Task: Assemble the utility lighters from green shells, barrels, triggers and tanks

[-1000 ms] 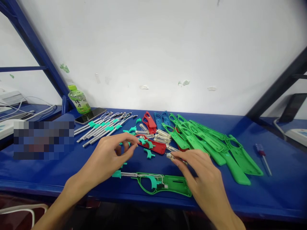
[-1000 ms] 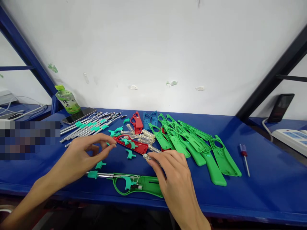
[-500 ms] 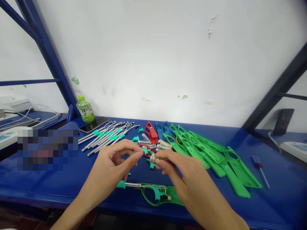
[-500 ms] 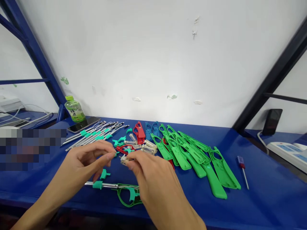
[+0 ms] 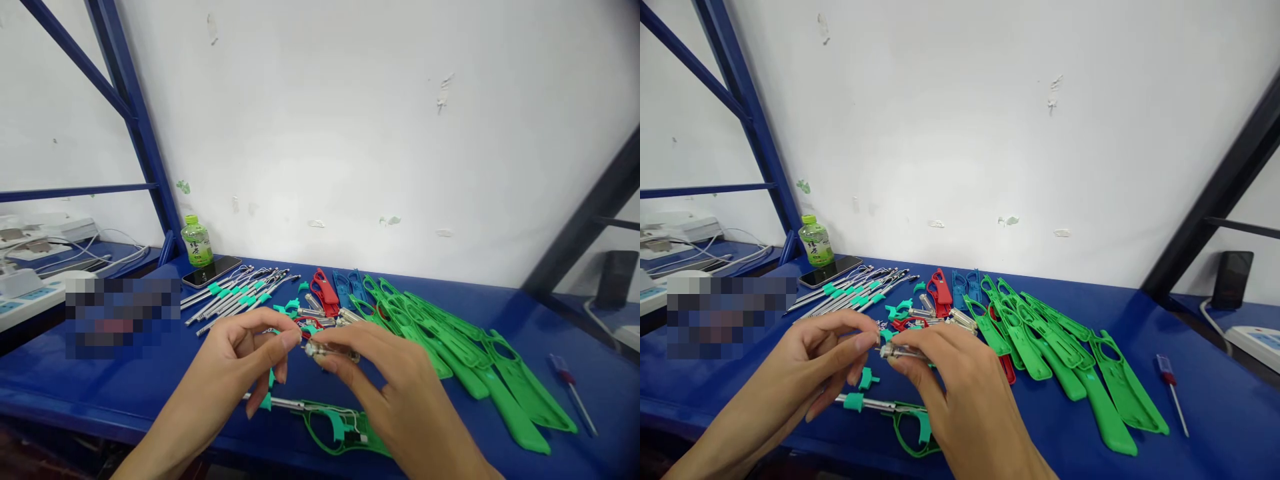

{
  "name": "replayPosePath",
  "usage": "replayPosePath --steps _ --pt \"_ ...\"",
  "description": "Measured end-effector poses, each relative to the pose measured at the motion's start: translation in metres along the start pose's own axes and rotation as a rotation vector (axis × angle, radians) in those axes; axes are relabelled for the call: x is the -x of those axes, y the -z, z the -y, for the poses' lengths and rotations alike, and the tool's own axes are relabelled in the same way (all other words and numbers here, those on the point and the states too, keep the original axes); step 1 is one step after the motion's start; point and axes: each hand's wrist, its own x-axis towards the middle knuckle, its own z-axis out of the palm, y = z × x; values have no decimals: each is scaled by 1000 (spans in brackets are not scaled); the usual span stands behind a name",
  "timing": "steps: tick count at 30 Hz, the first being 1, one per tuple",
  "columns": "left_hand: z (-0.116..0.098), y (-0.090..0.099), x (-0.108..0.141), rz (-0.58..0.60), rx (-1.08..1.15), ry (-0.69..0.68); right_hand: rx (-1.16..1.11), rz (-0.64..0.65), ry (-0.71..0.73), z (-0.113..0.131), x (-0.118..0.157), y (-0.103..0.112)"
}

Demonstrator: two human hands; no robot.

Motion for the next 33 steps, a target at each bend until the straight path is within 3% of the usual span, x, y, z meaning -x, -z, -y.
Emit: replayPosePath --steps 13,21,33 --pt "0 -2 8 -14 38 89 57 -28 79 -2 -2 4" --pt "10 5 2 41 24 -75 51 6 66 -3 -3 3" --pt "11 -3 6 62 -71 -175 103 106 106 -6 -2 7"
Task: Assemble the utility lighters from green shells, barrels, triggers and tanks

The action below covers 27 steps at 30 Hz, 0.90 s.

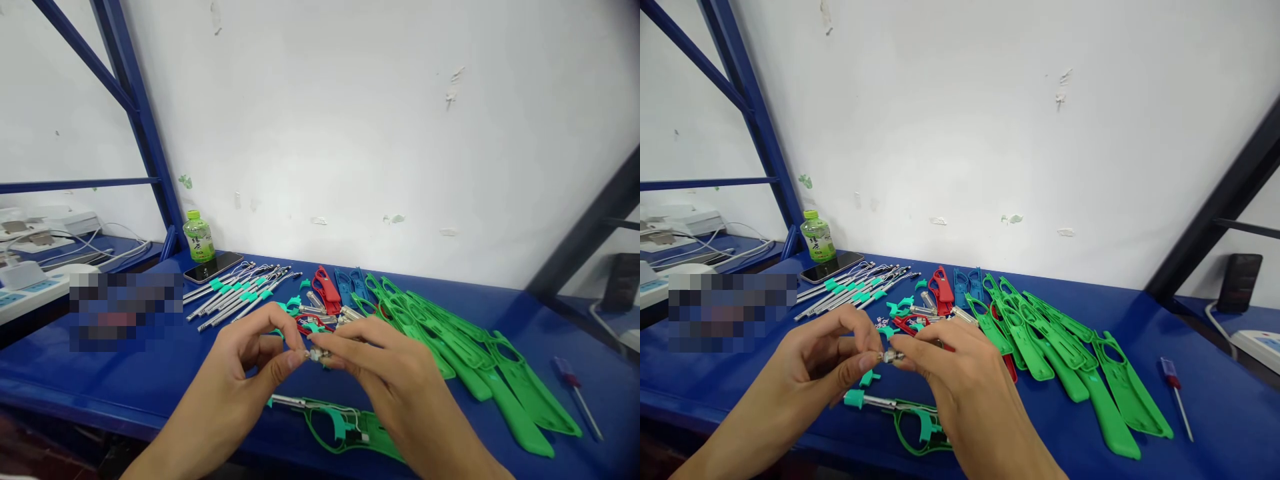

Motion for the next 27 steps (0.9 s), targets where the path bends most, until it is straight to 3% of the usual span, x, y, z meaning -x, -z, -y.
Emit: replayPosePath --steps 5,12,27 --pt "-8 -3 -2 2 15 -68 49 -3 30 0 -1 1" --pt "-9 -4 0 -64 -150 -160 87 -26 83 -1 1 2" --pt "-11 -5 3 17 -231 -270 96 -11 105 2 0 4"
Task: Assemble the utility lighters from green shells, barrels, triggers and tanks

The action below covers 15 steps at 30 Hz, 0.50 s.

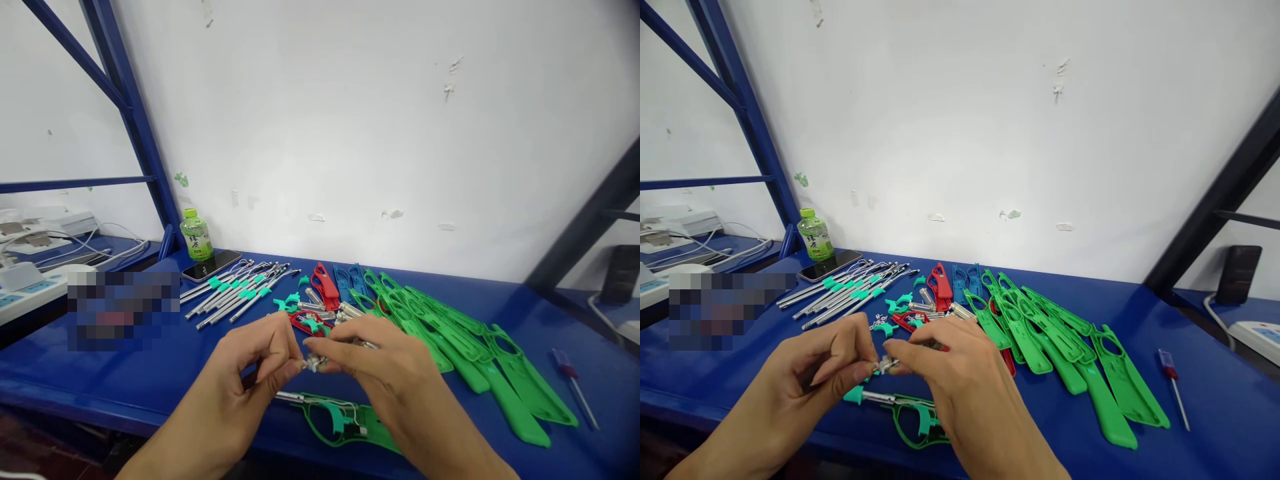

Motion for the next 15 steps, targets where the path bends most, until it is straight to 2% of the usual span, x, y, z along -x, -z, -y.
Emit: replayPosePath --steps 15 --pt "7 3 -1 68 -70 -55 -10 24 -14 -3 4 -3"
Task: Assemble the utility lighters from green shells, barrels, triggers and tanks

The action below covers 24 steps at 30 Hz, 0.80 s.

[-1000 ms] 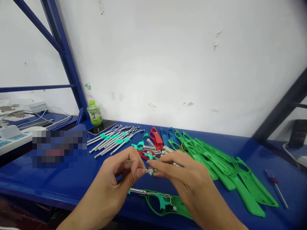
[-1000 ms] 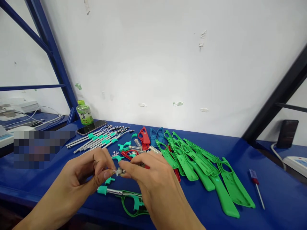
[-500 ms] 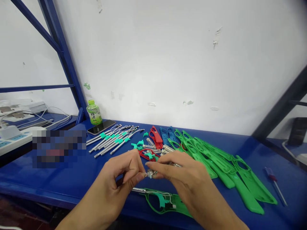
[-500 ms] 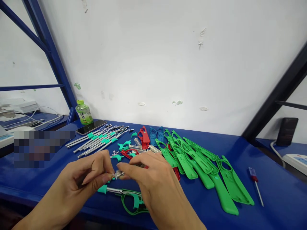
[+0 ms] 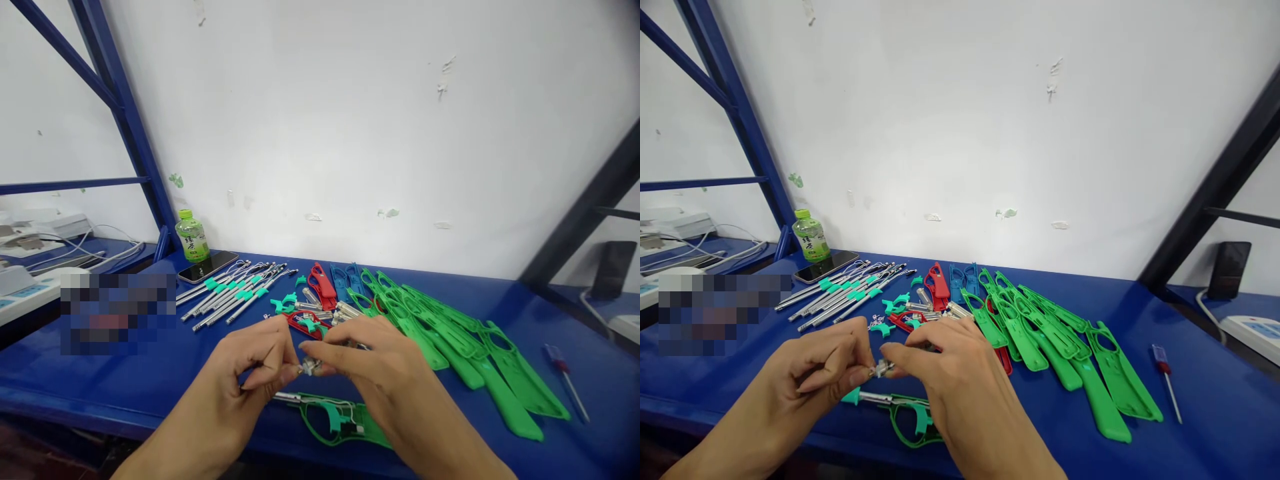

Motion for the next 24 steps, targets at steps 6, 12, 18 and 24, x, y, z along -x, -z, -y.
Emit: replayPosePath --steps 6,12,18,24 --pt "3 0 2 23 -1 -12 -33 49 -39 2 1 1" --pt "2 0 -2 -20 31 14 -38 54 -45 -2 1 -1" --pt "1 -8 -7 -77 230 211 -107 142 -159 -6 0 14" --pt "18 -29 -4 -1 -143 34 -108 36 -462 -10 10 41"
